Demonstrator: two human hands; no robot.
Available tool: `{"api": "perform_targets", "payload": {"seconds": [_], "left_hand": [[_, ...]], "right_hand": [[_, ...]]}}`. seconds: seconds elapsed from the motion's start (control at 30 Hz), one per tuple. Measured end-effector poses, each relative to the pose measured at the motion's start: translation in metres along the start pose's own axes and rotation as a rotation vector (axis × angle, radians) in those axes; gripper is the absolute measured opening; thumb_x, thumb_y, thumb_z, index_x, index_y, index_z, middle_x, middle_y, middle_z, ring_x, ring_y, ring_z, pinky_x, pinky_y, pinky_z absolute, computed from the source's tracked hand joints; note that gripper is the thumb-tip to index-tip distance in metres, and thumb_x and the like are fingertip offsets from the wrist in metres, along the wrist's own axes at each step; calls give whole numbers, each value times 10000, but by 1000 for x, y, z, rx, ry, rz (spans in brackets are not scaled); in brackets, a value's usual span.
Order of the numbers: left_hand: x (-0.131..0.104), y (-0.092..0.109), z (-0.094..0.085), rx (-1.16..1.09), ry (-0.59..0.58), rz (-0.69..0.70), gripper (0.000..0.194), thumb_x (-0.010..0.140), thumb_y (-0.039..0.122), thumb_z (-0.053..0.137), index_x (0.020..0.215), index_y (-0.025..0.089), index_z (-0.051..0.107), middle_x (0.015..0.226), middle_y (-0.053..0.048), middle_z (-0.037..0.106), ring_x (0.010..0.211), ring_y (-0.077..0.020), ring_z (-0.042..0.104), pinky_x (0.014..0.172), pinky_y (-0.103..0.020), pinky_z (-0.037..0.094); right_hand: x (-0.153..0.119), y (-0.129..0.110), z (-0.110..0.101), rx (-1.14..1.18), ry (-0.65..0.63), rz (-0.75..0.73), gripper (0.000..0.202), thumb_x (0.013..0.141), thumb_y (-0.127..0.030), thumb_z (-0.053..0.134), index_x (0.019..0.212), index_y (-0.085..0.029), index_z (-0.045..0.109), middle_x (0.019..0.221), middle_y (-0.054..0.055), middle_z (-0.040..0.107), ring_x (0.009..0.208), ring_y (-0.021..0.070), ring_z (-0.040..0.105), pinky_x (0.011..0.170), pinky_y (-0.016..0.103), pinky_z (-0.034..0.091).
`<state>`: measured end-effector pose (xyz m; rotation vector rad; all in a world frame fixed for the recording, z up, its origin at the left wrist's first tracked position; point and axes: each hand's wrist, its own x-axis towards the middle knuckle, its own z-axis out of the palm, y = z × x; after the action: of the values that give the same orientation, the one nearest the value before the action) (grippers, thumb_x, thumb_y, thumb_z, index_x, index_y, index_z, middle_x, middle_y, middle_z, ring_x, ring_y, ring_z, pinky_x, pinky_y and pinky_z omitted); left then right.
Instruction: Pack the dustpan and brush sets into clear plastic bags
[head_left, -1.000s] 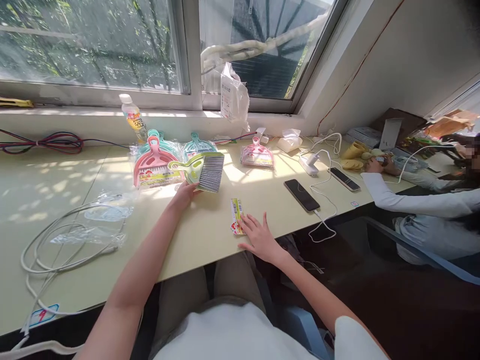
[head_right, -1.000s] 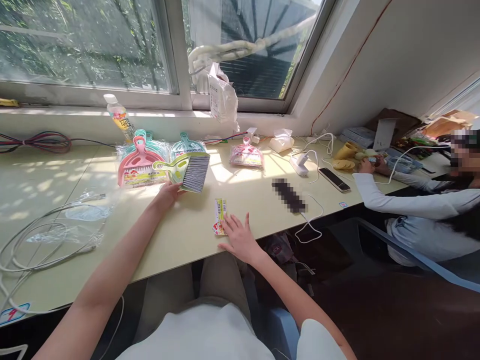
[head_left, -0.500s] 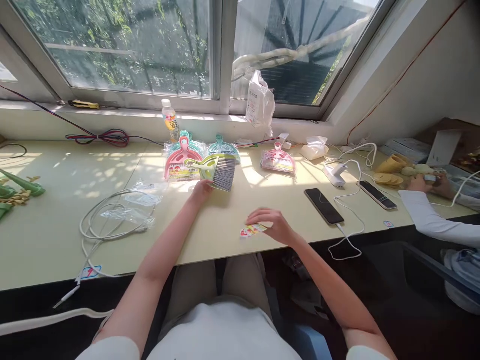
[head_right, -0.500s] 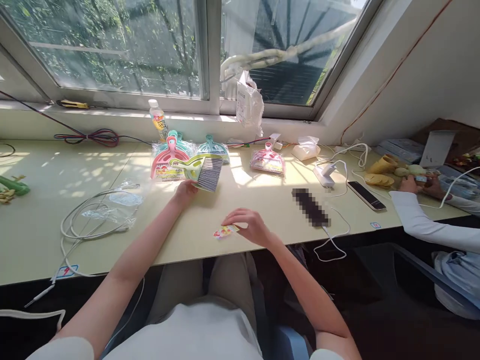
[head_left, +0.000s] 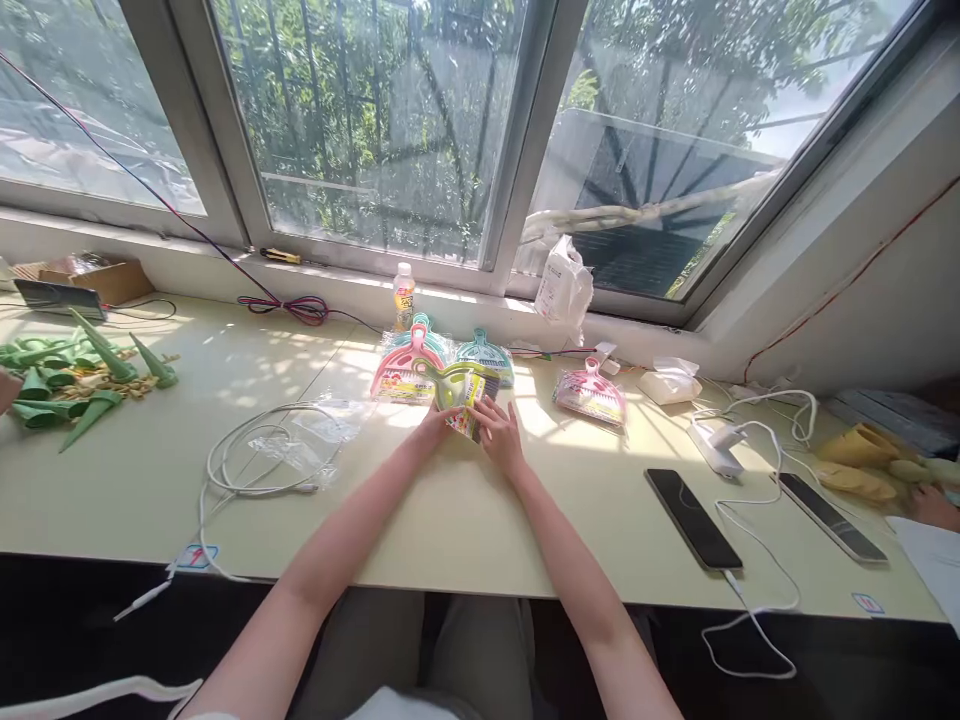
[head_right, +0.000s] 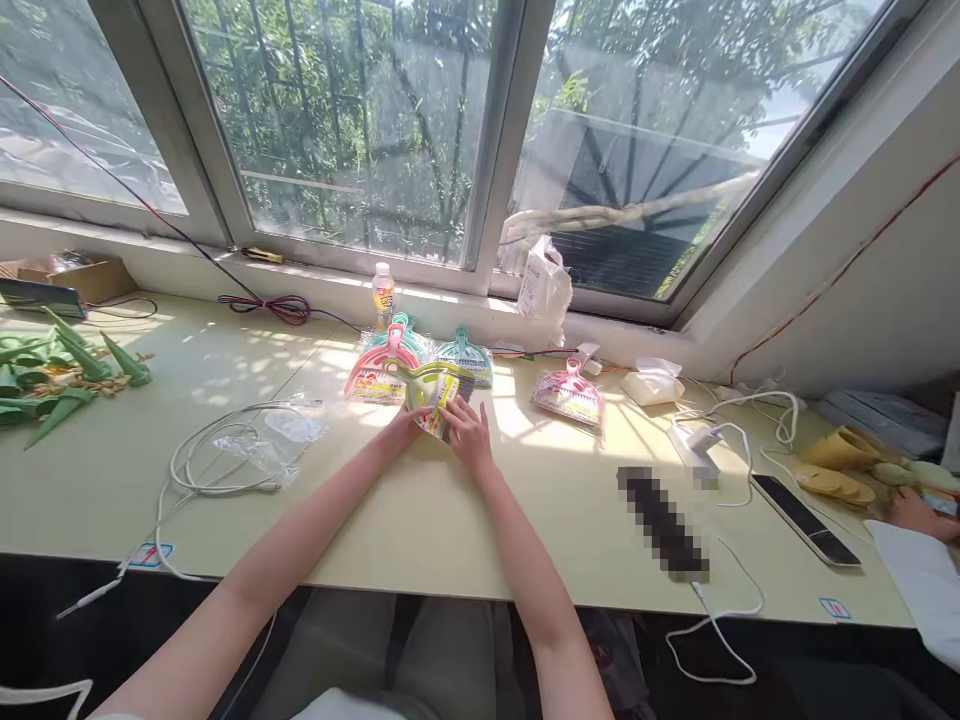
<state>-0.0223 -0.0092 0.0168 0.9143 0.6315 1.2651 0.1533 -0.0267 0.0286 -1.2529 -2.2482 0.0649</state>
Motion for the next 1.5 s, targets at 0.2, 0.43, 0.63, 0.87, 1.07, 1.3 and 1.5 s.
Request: {"api": "perform_targets", "payload": {"seconds": [0.2, 0.43, 0.63, 0.87, 1.07, 1.3, 1.5], "left_hand": [[1, -7, 2, -11, 80, 29, 638, 574, 122, 843, 1162, 184, 604, 1189, -119, 684, 1176, -343, 611, 973, -467, 499], [-1, -7, 6, 106, 16, 111, 706, 537, 166, 899, 1185, 207, 621, 1193, -124, 683, 1250, -382, 549, 1071, -577, 388], [1, -12, 11, 218, 184, 105, 886, 496, 185, 925, 1276, 216, 507, 1251, -122, 622, 1252, -348, 542, 1080, -529, 396], [2, -13, 9, 277, 205, 152, 941, 494, 208, 926, 1310, 221, 458, 1280, -117, 585, 1263, -320, 532, 1084, -493, 402], [3, -8, 8, 289, 118, 189, 905, 482, 210, 935, 1278, 222, 507, 1218, -103, 622, 1274, -327, 525, 1107, -499, 368], [-4, 3, 24, 409, 165, 238, 1026, 589, 281, 911, 1456, 252, 364, 1442, -142, 467, 1444, -370, 298, 1155, -489, 299], [-45, 101, 18, 908, 286, 481, 429, 728, 176, 787, 1119, 236, 623, 1308, -107, 545, 1426, -386, 285, 1122, -471, 316]], "right_hand": [[-3, -4, 0, 73, 133, 155, 355, 960, -251, 429, 1198, -299, 688, 1367, 26, 623, 1314, 240, 505, 1158, 499, 301], [1, 17, 14, 882, 314, 555, 749, 765, -473, 693, 1414, -232, 409, 1431, 148, 530, 1264, 291, 561, 978, 470, 520], [2, 31, 20, 1362, 191, 700, 537, 616, -333, 793, 1086, -222, 557, 945, 36, 743, 832, 209, 721, 773, 365, 608], [4, 30, 17, 1397, 165, 743, 467, 672, -399, 744, 1063, -243, 541, 911, 7, 741, 735, 186, 726, 682, 328, 616], [1, 32, 21, 1375, 208, 724, 508, 617, -365, 823, 1032, -232, 562, 916, 23, 733, 825, 221, 732, 760, 385, 629], [2, 37, 24, 1464, 242, 742, 447, 587, -277, 819, 977, -219, 609, 896, 17, 743, 830, 217, 734, 769, 376, 637], [2, 41, 23, 1513, 320, 721, 467, 597, -277, 820, 1010, -203, 614, 986, 43, 741, 916, 220, 727, 841, 383, 618]]}}
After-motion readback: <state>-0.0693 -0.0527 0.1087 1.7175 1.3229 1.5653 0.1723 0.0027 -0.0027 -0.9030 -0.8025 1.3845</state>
